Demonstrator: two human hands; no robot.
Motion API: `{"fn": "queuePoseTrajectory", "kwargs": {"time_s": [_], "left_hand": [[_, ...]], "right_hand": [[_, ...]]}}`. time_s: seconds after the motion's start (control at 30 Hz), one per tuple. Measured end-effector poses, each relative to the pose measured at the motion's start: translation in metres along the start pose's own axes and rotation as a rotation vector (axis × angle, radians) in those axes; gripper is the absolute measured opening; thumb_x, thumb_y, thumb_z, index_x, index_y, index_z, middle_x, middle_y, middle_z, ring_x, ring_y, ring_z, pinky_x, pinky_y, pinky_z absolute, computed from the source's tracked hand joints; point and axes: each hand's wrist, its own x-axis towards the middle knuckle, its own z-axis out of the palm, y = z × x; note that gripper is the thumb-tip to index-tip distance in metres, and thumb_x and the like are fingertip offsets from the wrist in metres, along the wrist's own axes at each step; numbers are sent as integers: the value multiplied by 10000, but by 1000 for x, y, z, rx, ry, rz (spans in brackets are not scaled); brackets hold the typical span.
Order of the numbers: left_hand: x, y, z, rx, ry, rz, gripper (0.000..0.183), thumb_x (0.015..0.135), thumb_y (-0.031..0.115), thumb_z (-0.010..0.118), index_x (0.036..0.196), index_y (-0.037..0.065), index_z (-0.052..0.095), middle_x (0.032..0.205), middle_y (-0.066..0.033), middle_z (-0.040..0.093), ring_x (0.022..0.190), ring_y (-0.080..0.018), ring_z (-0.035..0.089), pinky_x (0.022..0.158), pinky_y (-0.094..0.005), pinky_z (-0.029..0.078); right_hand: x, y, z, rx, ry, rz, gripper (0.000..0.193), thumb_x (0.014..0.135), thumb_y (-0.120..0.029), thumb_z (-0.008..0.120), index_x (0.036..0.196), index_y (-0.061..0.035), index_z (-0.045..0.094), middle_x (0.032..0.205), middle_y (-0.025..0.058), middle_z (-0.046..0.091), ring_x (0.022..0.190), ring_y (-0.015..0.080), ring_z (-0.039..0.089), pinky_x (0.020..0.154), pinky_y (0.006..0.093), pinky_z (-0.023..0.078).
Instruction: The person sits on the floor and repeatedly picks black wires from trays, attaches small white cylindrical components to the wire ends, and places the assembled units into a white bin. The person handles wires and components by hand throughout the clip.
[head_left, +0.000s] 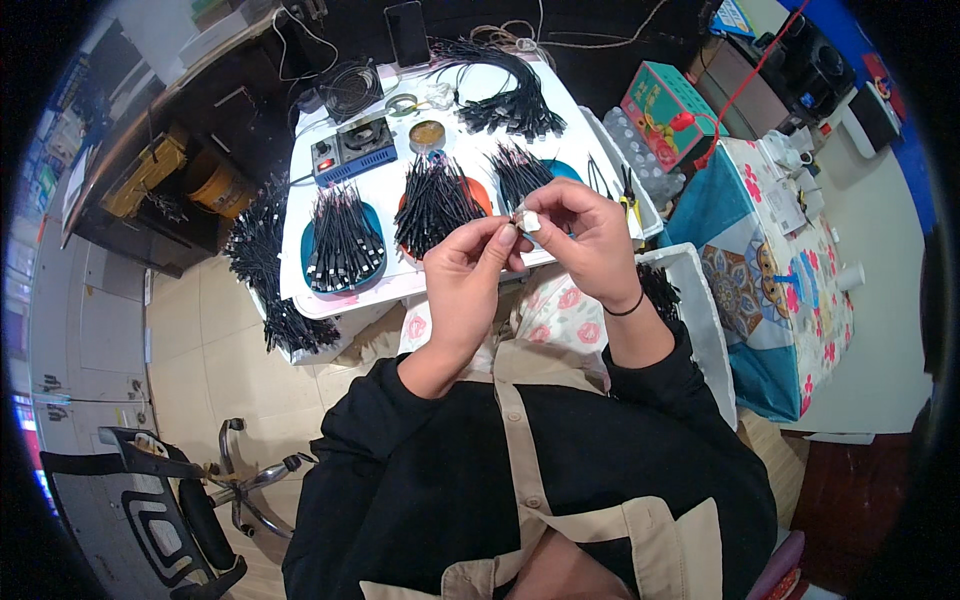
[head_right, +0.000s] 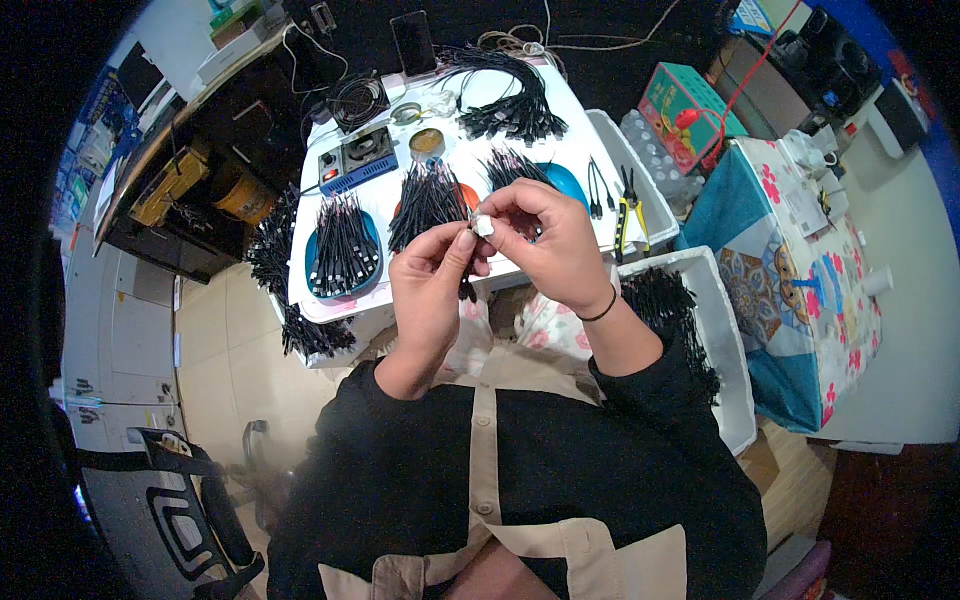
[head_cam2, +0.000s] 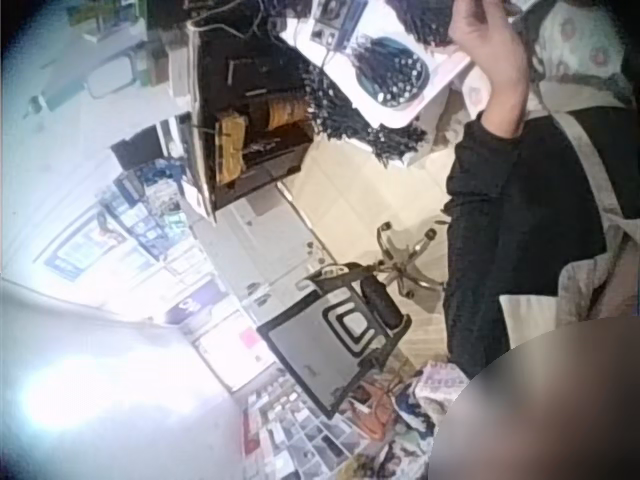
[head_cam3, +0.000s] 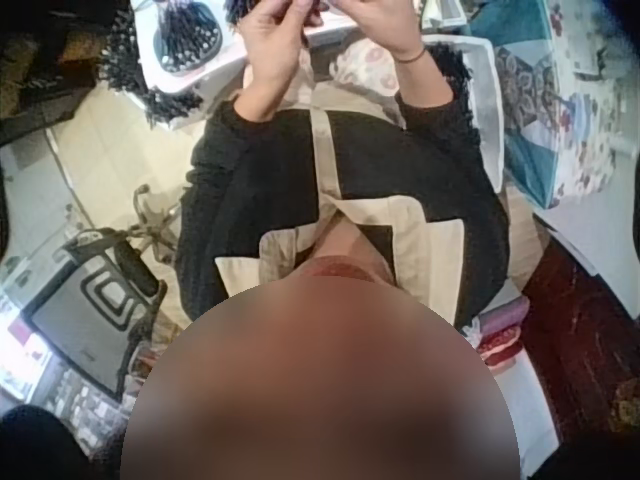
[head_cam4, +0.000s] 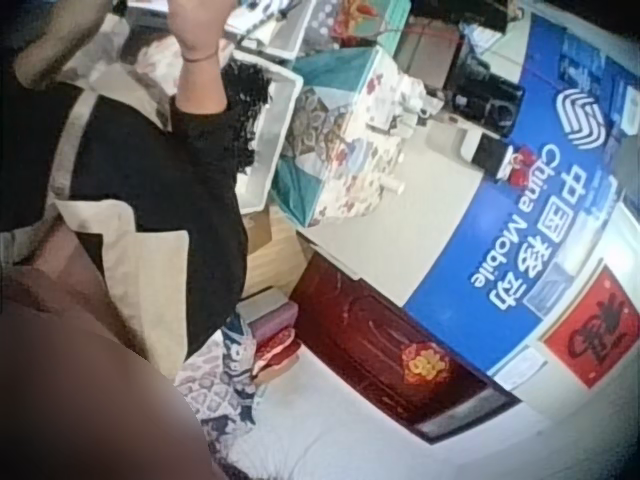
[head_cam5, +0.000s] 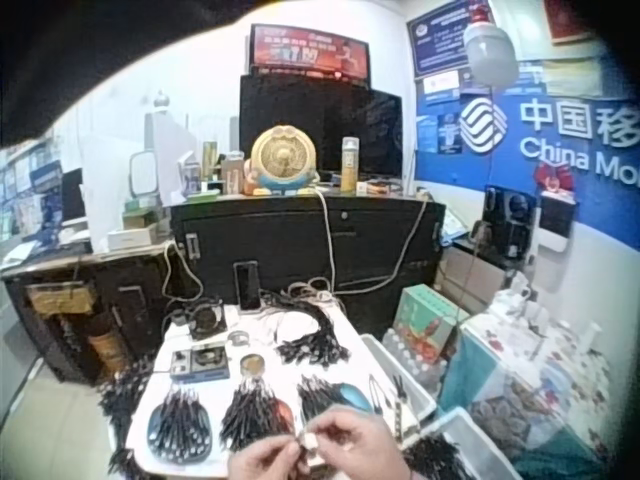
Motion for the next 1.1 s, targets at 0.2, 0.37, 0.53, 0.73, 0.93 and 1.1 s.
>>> {"fn": "queuePoseTrajectory", "kwargs": {"time_s": [0.2,0.37,0.53,0.73,0.93,1.1], "left_hand": [[2,0,-5,-195,-45,-164,151,932,77,570,991,-50,626,773,-64,627,567,-47,421,516,-180,334],[3,-3,-6,-342,-75,-280,148,935,97,570,980,-35,618,761,-60,611,590,-71,459,536,-197,364],[5,-4,-6,-423,-91,-328,148,943,104,556,969,-32,610,751,-57,605,586,-72,458,543,-212,368],[9,-2,-13,-438,-163,-419,157,939,111,560,958,-38,605,745,-59,603,583,-70,453,544,-212,364],[16,-2,-20,-194,-287,-348,161,923,57,563,992,-68,637,757,-82,650,574,-72,470,545,-199,385],[20,-10,-31,336,-274,-26,136,900,15,592,1002,-51,654,777,-80,661,668,-85,611,561,-179,474]], "right_hand": [[1,13,3,98,33,13,103,882,-52,628,949,25,613,883,41,615,782,85,598,697,216,484],[-9,23,9,314,72,115,123,910,-94,611,975,8,586,914,41,617,812,90,594,742,226,481],[-10,27,12,651,44,224,148,928,-102,584,1028,7,577,903,30,621,822,77,585,752,222,488],[-8,21,10,673,21,282,142,917,-77,572,1032,6,559,926,22,604,845,82,580,777,227,480],[7,16,-17,546,-197,430,180,892,-124,626,1007,-2,561,869,14,606,773,67,585,648,188,433],[13,42,-23,631,-285,591,155,909,-149,601,1011,-33,590,828,-16,602,666,29,517,561,154,384]]}}
